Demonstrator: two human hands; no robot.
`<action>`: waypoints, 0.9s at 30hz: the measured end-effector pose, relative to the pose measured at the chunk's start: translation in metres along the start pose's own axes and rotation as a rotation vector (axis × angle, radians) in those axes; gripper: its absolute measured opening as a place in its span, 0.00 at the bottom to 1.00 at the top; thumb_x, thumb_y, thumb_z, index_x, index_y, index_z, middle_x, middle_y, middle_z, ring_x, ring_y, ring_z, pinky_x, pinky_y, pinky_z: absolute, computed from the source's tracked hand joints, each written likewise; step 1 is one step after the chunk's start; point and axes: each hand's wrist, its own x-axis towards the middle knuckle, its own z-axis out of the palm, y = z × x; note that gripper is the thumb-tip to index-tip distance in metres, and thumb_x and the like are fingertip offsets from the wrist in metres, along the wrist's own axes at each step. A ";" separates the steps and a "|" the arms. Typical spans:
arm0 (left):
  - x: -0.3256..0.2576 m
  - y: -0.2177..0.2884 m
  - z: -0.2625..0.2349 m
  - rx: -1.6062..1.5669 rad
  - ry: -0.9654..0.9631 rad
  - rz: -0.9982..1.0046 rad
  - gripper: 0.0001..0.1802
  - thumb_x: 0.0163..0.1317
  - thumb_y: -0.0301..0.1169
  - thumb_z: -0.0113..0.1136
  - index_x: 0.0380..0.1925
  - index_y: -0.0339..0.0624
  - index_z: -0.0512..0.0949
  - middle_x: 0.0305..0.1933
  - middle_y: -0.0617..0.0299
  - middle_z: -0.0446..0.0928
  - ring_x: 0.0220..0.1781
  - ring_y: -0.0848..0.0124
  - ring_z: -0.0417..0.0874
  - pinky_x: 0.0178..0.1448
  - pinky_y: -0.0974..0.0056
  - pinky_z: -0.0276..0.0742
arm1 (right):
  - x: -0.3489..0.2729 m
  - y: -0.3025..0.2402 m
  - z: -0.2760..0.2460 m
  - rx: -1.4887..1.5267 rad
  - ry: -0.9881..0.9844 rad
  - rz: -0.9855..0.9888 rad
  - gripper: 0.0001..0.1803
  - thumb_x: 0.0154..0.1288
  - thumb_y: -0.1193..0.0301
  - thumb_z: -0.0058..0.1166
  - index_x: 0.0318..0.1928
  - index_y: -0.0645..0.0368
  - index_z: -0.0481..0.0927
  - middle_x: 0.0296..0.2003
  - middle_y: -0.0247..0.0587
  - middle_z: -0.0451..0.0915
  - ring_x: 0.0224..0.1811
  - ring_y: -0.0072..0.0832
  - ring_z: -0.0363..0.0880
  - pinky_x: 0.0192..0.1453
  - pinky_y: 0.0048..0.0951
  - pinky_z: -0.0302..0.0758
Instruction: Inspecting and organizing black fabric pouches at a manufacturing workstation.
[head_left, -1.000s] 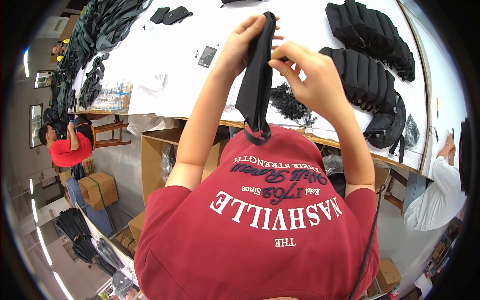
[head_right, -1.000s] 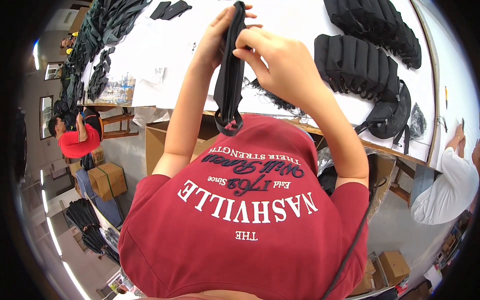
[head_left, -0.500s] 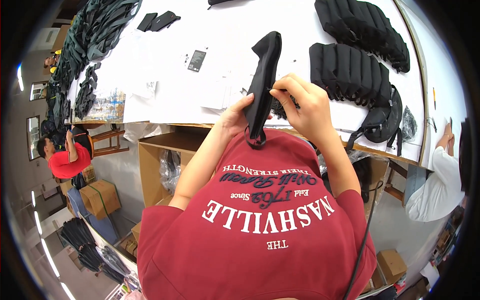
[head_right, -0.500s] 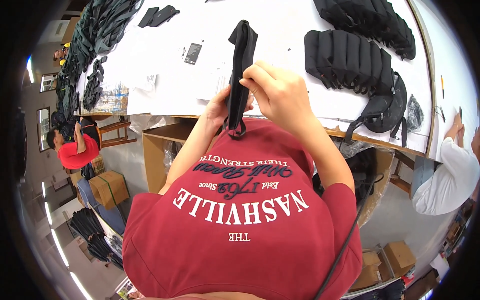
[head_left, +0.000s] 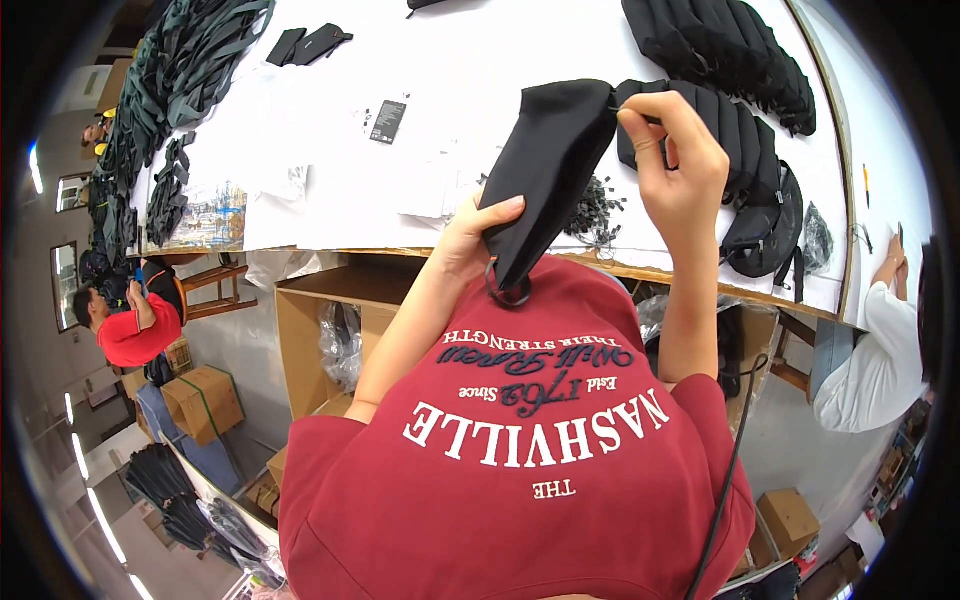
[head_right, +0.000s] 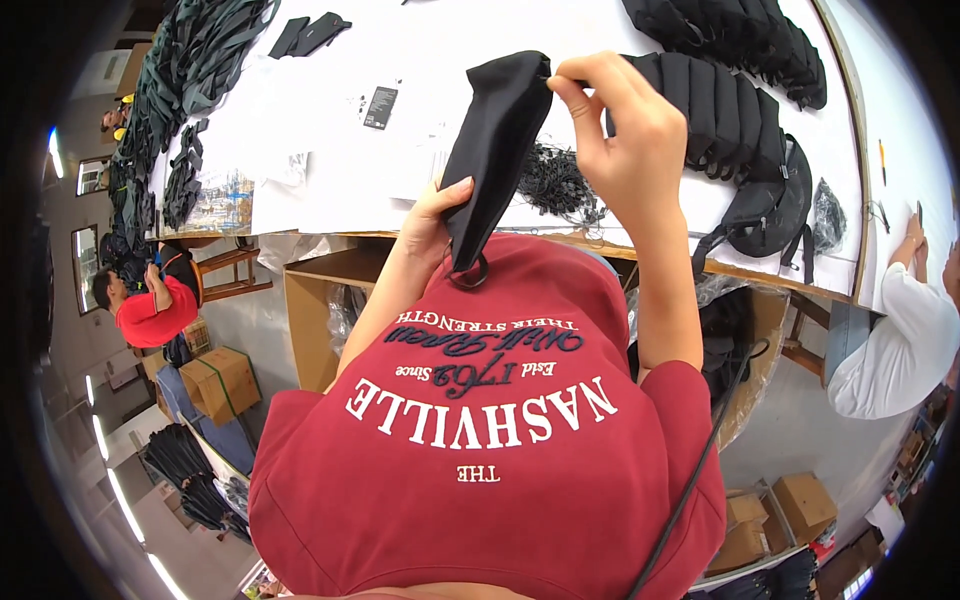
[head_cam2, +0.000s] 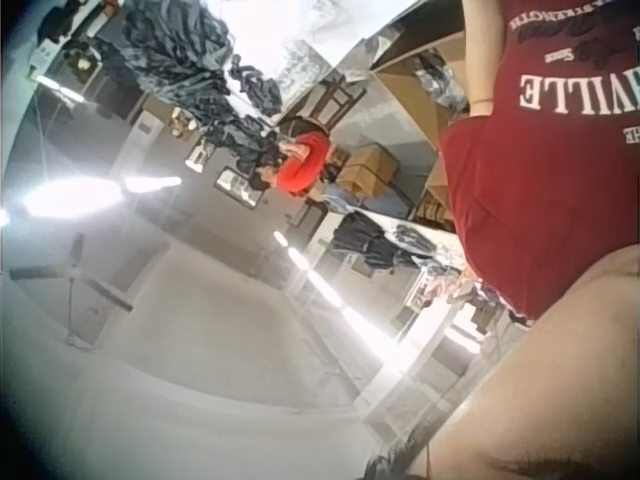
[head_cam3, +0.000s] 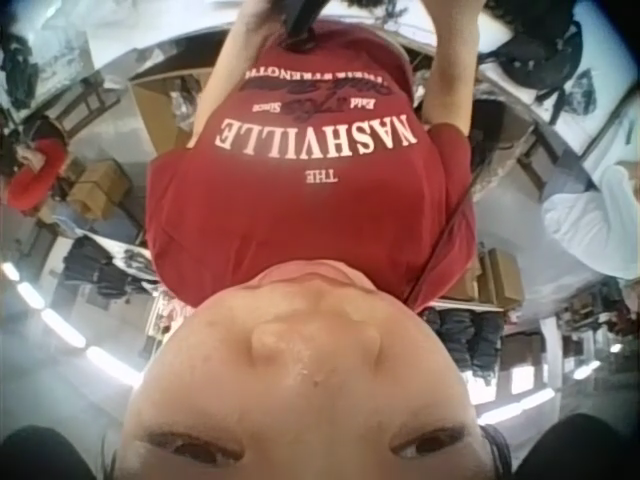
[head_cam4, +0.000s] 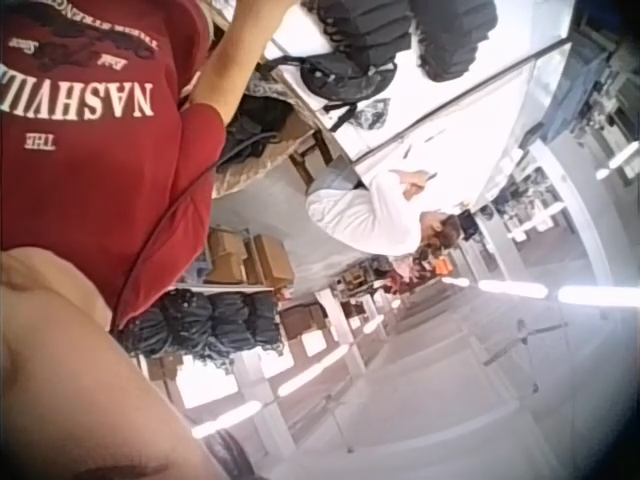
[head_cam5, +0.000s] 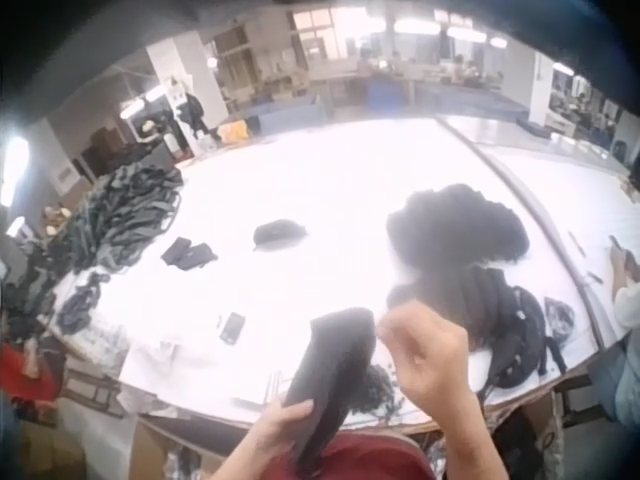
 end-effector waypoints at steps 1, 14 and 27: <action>0.000 0.001 0.005 -0.067 0.006 0.029 0.24 0.54 0.30 0.65 0.49 0.32 0.72 0.43 0.55 0.79 0.42 0.69 0.82 0.46 0.68 0.80 | -0.001 0.000 0.002 0.029 -0.035 -0.017 0.04 0.57 0.76 0.59 0.31 0.58 0.76 0.25 0.34 0.77 0.17 0.24 0.70 0.23 0.24 0.66; 0.059 0.058 -0.009 0.205 -0.597 0.241 0.40 0.53 0.49 0.64 0.60 0.37 0.65 0.61 0.50 0.69 0.63 0.64 0.69 0.67 0.59 0.62 | 0.015 -0.020 -0.003 0.552 -0.260 0.224 0.05 0.65 0.74 0.53 0.35 0.64 0.76 0.26 0.35 0.79 0.23 0.21 0.80 0.24 0.16 0.70; 0.062 0.113 0.066 0.530 -0.281 0.814 0.22 0.69 0.46 0.49 0.25 0.40 0.75 0.19 0.70 0.71 0.22 0.83 0.72 0.28 0.78 0.65 | 0.028 -0.031 0.021 0.227 -0.288 -0.165 0.04 0.59 0.74 0.57 0.34 0.58 0.75 0.28 0.38 0.76 0.24 0.33 0.75 0.30 0.31 0.70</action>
